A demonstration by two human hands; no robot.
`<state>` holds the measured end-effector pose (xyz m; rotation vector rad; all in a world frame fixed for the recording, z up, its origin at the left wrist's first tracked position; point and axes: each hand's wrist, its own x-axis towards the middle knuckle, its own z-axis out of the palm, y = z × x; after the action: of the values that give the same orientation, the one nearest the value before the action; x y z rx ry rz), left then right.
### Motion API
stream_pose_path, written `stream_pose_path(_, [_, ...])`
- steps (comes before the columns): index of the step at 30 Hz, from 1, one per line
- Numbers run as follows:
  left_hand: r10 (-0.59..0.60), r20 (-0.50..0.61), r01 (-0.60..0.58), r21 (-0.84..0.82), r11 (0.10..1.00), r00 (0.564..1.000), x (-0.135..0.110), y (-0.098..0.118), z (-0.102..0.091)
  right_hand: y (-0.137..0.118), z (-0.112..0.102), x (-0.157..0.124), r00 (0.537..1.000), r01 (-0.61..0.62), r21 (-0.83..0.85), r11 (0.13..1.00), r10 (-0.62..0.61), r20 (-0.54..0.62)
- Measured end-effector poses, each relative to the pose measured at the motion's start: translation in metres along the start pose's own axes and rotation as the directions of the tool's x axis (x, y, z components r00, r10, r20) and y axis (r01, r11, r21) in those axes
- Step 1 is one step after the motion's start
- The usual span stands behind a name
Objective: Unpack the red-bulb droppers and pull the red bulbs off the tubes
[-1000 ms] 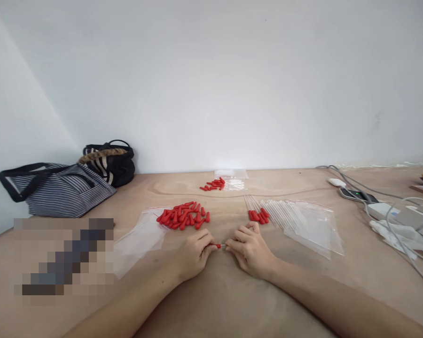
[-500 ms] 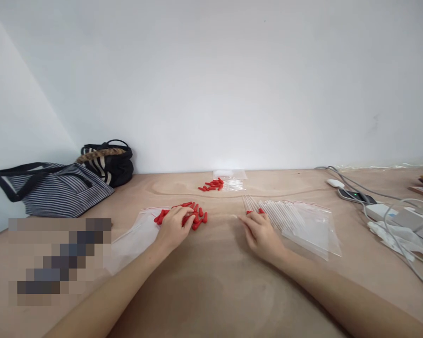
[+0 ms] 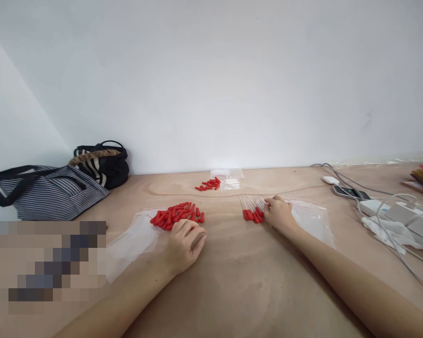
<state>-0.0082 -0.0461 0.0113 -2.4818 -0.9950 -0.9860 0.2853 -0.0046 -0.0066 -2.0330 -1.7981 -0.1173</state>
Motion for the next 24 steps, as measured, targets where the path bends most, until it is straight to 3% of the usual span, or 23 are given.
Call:
stream_pose_path(6, [-0.026,0.022,0.027,-0.072,0.997,0.999,-0.001,0.005,0.000,0.001,0.005,-0.001,0.999,-0.011,-0.062,0.998,0.013,0.032])
stream_pose_path(10, [-0.037,0.082,0.043,-0.080,0.996,0.996,0.000,0.003,0.001,0.002,0.006,-0.003,0.999,0.019,-0.060,0.998,-0.022,-0.040])
stream_pose_path(16, [-0.035,0.119,0.046,-0.093,0.995,0.992,-0.001,0.003,0.002,-0.017,0.000,-0.016,0.952,0.229,-0.021,0.973,-0.228,-0.204])
stream_pose_path(24, [-0.022,0.154,0.042,-0.132,0.990,0.988,-0.004,0.002,0.003,-0.038,-0.003,-0.031,0.927,0.360,-0.060,0.931,-0.364,-0.095])
